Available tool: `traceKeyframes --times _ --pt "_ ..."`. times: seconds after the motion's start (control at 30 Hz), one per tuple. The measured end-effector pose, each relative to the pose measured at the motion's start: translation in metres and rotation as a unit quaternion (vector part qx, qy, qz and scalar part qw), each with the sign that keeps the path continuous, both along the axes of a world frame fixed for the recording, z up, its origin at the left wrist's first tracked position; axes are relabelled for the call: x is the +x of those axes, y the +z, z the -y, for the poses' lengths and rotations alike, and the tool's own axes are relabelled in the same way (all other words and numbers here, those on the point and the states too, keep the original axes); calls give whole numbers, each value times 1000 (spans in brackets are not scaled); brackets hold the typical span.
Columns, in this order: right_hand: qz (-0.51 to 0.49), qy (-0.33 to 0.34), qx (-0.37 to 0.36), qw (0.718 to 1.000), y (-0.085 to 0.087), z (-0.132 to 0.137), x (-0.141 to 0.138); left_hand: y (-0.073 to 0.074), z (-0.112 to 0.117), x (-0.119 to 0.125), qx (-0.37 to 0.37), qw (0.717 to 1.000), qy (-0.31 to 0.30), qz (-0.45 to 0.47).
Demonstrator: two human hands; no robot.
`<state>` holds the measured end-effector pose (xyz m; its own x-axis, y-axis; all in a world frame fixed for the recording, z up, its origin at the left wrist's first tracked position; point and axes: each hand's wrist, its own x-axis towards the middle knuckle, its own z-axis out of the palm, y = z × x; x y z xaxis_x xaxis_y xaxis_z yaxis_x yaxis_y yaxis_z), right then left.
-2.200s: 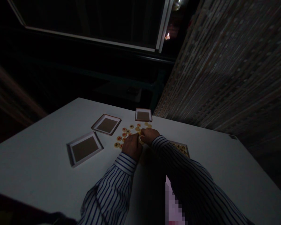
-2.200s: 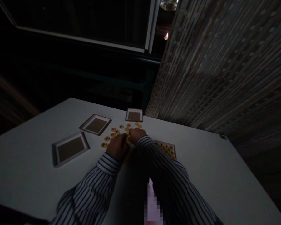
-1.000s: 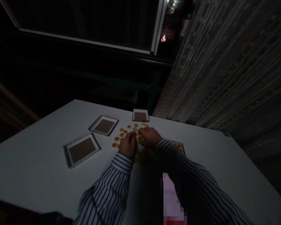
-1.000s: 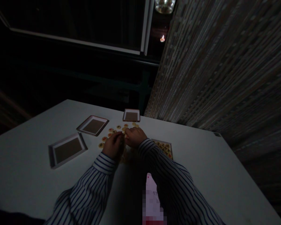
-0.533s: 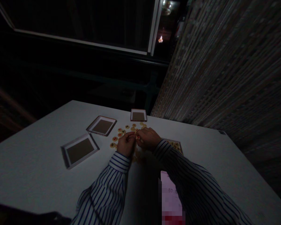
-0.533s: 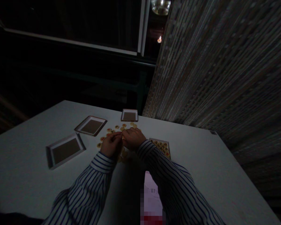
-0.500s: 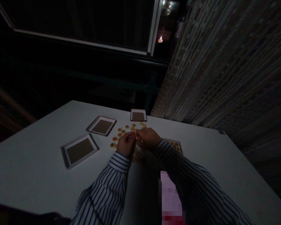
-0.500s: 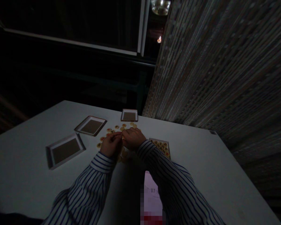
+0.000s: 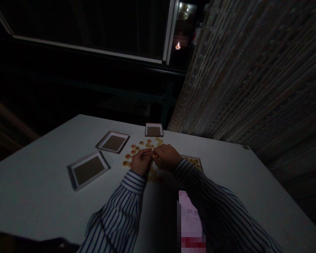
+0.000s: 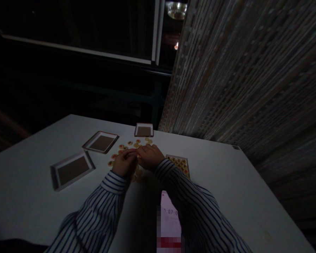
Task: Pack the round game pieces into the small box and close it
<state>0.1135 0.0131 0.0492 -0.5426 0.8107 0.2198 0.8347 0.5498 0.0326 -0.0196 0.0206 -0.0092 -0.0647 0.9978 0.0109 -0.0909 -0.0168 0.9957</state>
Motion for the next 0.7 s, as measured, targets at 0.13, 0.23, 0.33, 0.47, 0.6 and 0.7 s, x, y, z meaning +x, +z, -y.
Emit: traceKeyframes --times 0.13,0.23,0.33,0.47,0.6,0.7 --pt "-9 3 8 1000 2 4 3 1 1 0 15 1000 -5 19" --pt "-17 2 14 1000 1 6 7 6 2 0 21 1000 6 17" --pt "-32 -1 22 999 -1 7 12 10 3 0 20 1000 9 22" --pt "-51 -14 18 998 -2 10 19 10 4 3 11 998 -5 57" --pt "-66 -19 4 998 -1 12 25 7 3 5 14 996 -19 89" --pt "-81 -21 6 996 -2 12 28 6 3 6 10 995 -25 95"
